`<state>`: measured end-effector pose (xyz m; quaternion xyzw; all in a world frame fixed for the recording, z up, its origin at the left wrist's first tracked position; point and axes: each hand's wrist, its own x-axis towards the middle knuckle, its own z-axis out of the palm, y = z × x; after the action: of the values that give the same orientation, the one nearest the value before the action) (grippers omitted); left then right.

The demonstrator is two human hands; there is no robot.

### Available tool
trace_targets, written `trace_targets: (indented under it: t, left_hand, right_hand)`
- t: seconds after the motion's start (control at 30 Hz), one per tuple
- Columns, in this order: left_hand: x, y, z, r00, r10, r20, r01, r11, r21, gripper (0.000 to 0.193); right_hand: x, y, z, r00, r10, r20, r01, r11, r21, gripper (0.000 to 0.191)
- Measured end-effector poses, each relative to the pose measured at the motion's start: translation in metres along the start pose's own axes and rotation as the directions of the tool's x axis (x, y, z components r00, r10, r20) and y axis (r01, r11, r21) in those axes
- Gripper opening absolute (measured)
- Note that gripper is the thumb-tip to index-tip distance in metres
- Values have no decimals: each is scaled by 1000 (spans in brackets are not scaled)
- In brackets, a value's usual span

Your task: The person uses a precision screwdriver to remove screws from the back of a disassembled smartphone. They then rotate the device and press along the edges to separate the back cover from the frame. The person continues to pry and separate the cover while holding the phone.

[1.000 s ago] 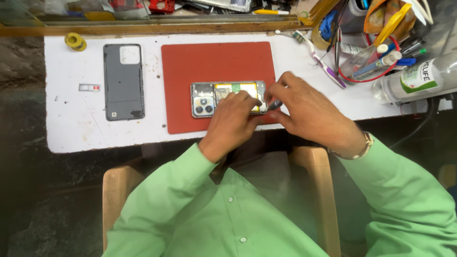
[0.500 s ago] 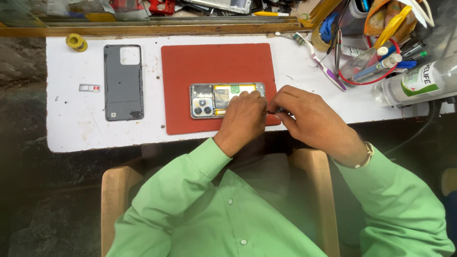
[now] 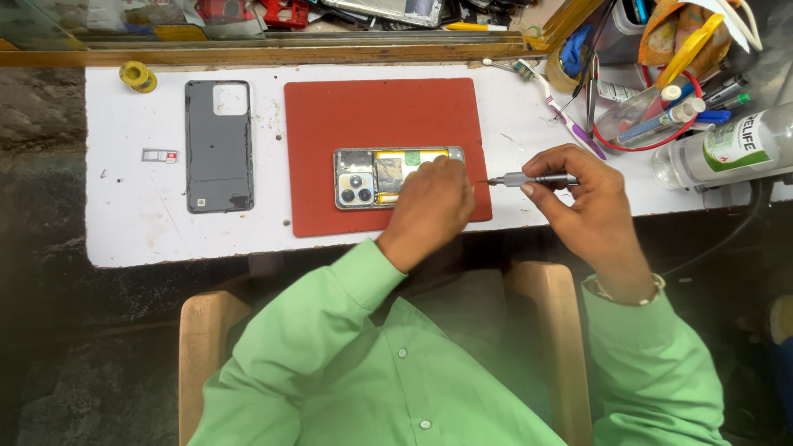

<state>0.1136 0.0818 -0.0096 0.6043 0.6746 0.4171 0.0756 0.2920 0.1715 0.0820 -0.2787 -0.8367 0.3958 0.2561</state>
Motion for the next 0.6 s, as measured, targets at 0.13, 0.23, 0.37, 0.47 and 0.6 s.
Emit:
trace_targets:
  t: [0.13,0.23,0.37,0.47,0.6]
  left_hand:
    - [7,0,-18,976,-205,77,219,891,-397,16]
    - [13,-1,-28,977,-165,135,206,899,-387,15]
    - [14,0,-32,979,-157,131,192,924,-330,14]
    - [13,0,-30,982,-130,138,167,939,-302,14]
    - [13,-1,-28,995,-62,79,79,968,-237,13]
  right_hand:
    - [-1,14,13,986,167,-12,-162,969,187,19]
    - [4,16,19,986,165,-21,-156,961,228,20]
    - [9,16,19,990,139,-26,-128,960,249,21]
    - [9,18,17,986,164,-19,-152,950,273,23]
    - [10,22,17,988,156,-14,-146,950,275,25]
